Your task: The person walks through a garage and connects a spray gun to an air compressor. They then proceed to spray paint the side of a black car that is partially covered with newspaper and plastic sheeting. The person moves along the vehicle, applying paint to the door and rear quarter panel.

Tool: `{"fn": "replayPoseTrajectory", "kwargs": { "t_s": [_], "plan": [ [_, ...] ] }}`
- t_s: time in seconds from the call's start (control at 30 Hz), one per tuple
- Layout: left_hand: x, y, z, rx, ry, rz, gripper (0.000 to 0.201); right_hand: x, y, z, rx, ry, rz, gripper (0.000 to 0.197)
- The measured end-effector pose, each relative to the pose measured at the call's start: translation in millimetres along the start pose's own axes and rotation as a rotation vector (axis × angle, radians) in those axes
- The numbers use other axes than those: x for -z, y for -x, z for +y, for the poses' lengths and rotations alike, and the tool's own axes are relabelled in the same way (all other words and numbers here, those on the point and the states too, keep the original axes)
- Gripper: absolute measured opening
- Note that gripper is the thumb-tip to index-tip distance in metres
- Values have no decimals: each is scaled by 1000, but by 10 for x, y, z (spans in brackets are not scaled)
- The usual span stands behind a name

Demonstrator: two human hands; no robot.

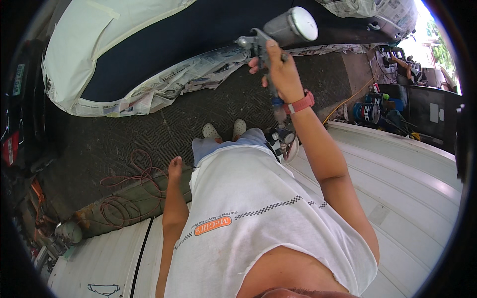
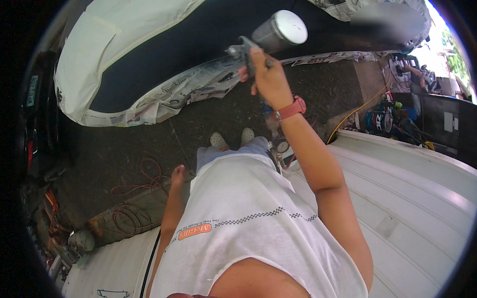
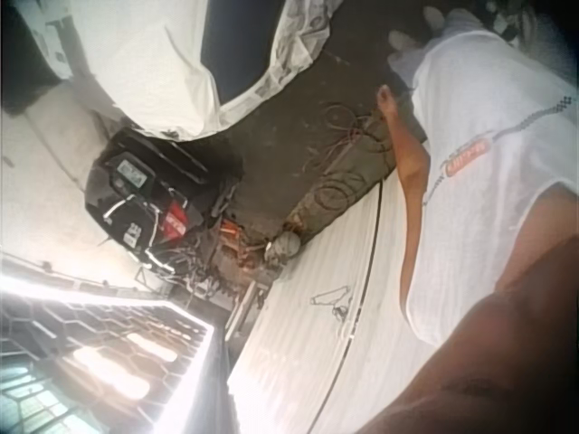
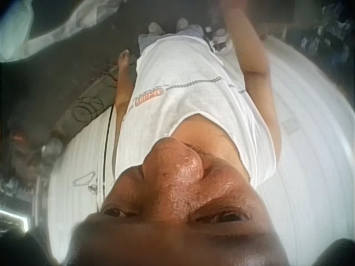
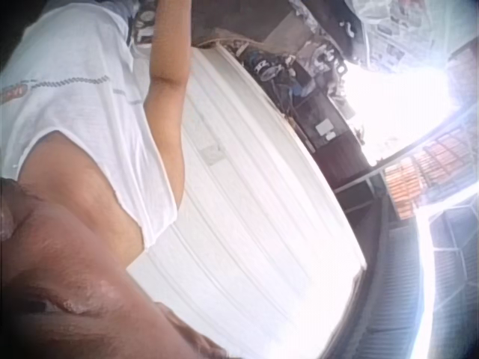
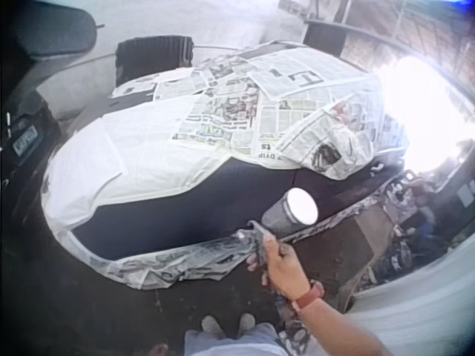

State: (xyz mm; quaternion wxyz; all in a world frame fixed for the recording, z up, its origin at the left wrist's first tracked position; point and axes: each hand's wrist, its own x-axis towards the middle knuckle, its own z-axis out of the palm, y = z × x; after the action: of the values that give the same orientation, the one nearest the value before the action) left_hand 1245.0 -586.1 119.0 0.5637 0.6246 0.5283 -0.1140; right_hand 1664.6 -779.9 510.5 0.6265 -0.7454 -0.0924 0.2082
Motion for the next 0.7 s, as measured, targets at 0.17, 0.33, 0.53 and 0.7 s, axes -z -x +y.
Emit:
{"fn": "replayPoseTrajectory", "kwargs": {
  "t_s": [0.17,0.33,0.53,0.7],
  "plan": [
    [-36,105,-47,-29,3,7,54,-114,17,-131,-33,-130,-175,59],
    [-42,-132,-341,-53,40,-67,54,241,-275,-172,1,-32,-17,61],
    [-50,-141,-132,-55,29,-42,49,997,-465,-101,61,62,249,61],
    [-18,-354,-172,-25,19,-115,50,1428,-213,28,163,76,455,57]
  ]
}}
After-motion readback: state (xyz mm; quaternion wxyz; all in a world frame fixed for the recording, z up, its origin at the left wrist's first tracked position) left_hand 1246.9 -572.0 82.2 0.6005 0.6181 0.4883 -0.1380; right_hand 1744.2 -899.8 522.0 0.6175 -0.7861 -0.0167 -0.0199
